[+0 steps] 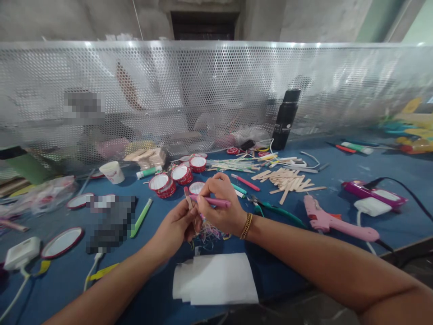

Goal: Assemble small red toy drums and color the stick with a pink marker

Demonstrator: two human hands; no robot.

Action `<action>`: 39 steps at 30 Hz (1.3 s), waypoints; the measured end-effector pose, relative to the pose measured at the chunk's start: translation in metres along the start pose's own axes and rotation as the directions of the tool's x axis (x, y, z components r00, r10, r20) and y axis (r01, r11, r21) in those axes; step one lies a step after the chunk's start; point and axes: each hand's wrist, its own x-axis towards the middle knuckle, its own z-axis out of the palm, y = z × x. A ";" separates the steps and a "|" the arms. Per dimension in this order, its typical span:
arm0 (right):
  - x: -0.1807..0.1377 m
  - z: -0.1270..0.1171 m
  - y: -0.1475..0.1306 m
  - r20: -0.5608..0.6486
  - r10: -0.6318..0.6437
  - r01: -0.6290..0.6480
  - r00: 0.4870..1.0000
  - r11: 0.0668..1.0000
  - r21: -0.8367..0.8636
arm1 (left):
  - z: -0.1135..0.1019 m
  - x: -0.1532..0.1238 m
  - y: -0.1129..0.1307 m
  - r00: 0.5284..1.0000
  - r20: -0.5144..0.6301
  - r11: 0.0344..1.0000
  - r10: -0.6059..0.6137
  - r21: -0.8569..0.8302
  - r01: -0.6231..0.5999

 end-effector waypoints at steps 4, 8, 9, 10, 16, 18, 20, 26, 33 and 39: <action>-0.001 0.001 0.002 0.012 0.014 -0.014 1.000 1.000 -0.008 | 0.000 -0.001 0.000 1.000 -0.002 1.000 0.003 0.004 -0.003; -0.001 0.001 0.001 0.020 0.021 -0.021 1.000 1.000 -0.016 | 0.000 -0.001 0.000 1.000 0.003 1.000 0.003 0.007 -0.003; -0.001 0.002 0.001 0.023 0.021 -0.020 1.000 1.000 -0.019 | 0.000 0.000 -0.001 1.000 0.005 1.000 0.005 0.004 -0.005; -0.001 0.002 0.000 0.025 0.019 -0.018 0.999 1.000 -0.019 | 0.000 0.000 -0.001 1.000 0.005 1.000 0.006 0.002 -0.006; -0.002 0.002 0.002 0.031 0.012 -0.010 0.999 0.999 -0.045 | 0.000 0.000 -0.003 1.000 -0.012 1.000 0.007 -0.013 -0.007; -0.002 0.002 0.006 0.024 0.003 -0.001 1.000 0.998 -0.068 | -0.001 0.001 -0.002 1.000 -0.014 1.000 0.007 -0.029 -0.008; -0.001 0.003 0.012 0.013 0.004 -0.003 1.000 0.995 -0.101 | -0.001 0.001 0.000 1.000 -0.014 0.999 0.022 -0.040 -0.023; 0.003 0.002 0.016 -0.055 0.045 -0.051 0.997 0.992 -0.114 | 0.000 0.000 0.009 0.999 -0.025 0.998 -0.027 -0.064 0.026; 0.001 0.001 0.003 -0.018 -0.020 0.019 1.000 0.999 -0.050 | -0.001 0.002 -0.001 1.000 -0.016 0.999 -0.002 -0.046 0.002; 0.001 0.002 0.004 0.014 -0.024 0.025 1.000 0.999 -0.046 | -0.001 0.002 -0.002 1.000 0.000 0.998 -0.010 -0.056 0.010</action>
